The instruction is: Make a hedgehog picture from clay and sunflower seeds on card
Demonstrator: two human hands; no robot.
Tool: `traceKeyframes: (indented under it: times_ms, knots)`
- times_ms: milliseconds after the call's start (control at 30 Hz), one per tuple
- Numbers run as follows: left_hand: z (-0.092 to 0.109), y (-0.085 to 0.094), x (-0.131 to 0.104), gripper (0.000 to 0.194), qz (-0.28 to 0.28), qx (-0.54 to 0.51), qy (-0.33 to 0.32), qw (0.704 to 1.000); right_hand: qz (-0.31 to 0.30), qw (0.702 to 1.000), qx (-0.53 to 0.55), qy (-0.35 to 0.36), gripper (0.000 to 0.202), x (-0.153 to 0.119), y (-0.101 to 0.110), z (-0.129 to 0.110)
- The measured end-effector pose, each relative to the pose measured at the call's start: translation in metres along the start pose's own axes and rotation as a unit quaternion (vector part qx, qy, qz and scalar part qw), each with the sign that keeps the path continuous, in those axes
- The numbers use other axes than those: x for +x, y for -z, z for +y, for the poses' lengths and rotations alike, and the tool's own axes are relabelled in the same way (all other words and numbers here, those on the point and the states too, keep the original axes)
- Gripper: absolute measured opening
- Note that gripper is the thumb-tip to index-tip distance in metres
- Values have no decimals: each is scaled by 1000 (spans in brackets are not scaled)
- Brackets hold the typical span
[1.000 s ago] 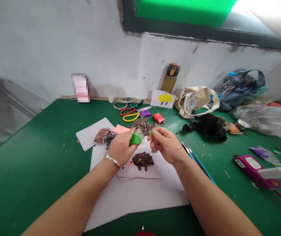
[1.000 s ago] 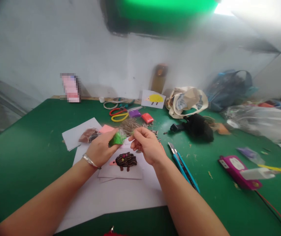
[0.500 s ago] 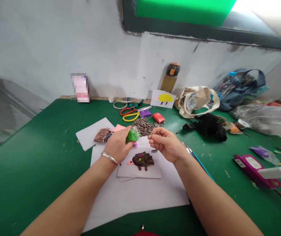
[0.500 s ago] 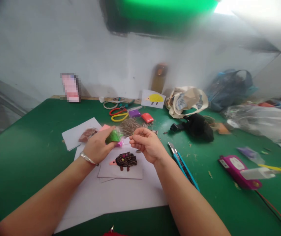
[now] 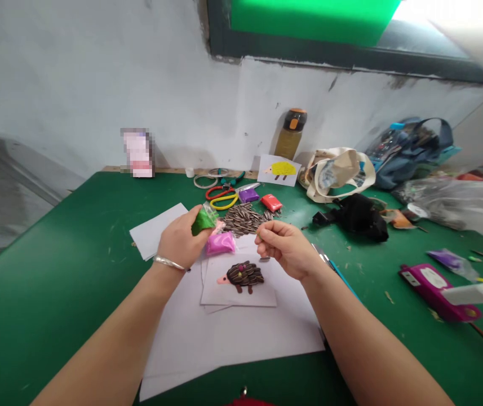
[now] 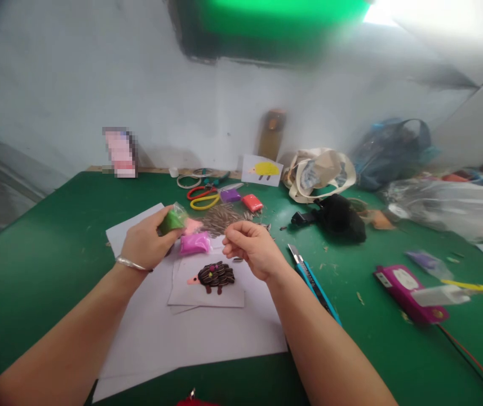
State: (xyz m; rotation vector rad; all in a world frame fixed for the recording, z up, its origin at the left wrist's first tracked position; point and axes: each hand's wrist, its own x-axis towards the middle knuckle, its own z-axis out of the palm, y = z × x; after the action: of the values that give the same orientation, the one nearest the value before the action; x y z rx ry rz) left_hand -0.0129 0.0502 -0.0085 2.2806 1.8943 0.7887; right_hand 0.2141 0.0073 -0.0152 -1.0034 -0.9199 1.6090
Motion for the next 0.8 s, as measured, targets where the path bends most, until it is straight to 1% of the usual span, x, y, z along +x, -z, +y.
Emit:
traceKeyframes:
  times_ms: [133,300,367,433,500,600,667,733,800]
  knots:
    - [3,-5,-3,51,-6,4,-31,1000,10,1000,11,0,23,2,2,1]
    - [4,-11,-6,50,-17,27,-79,996,-17,999,26,-17,24,2,4,2]
    - [5,-13,-7,49,-20,38,-95,995,-11,1000,11,-8,20,2,3,2]
    - [5,-15,-7,48,-38,43,-115,992,6,1000,-15,4,19,2,2,2]
    - [5,-18,-7,48,-71,46,-129,988,26,998,-49,8,23,2,1,2]
    - [5,-21,-6,55,-110,51,-131,984,63,993,-98,19,32,4,2,4]
    - [2,-21,-4,59,-119,58,-127,983,82,989,-118,36,34,5,3,5]
    - [-1,-19,-2,61,-116,65,-118,984,84,988,-122,46,31,6,4,6]
    - [-1,-13,-2,65,-92,63,-112,987,77,990,-112,40,22,6,4,7]
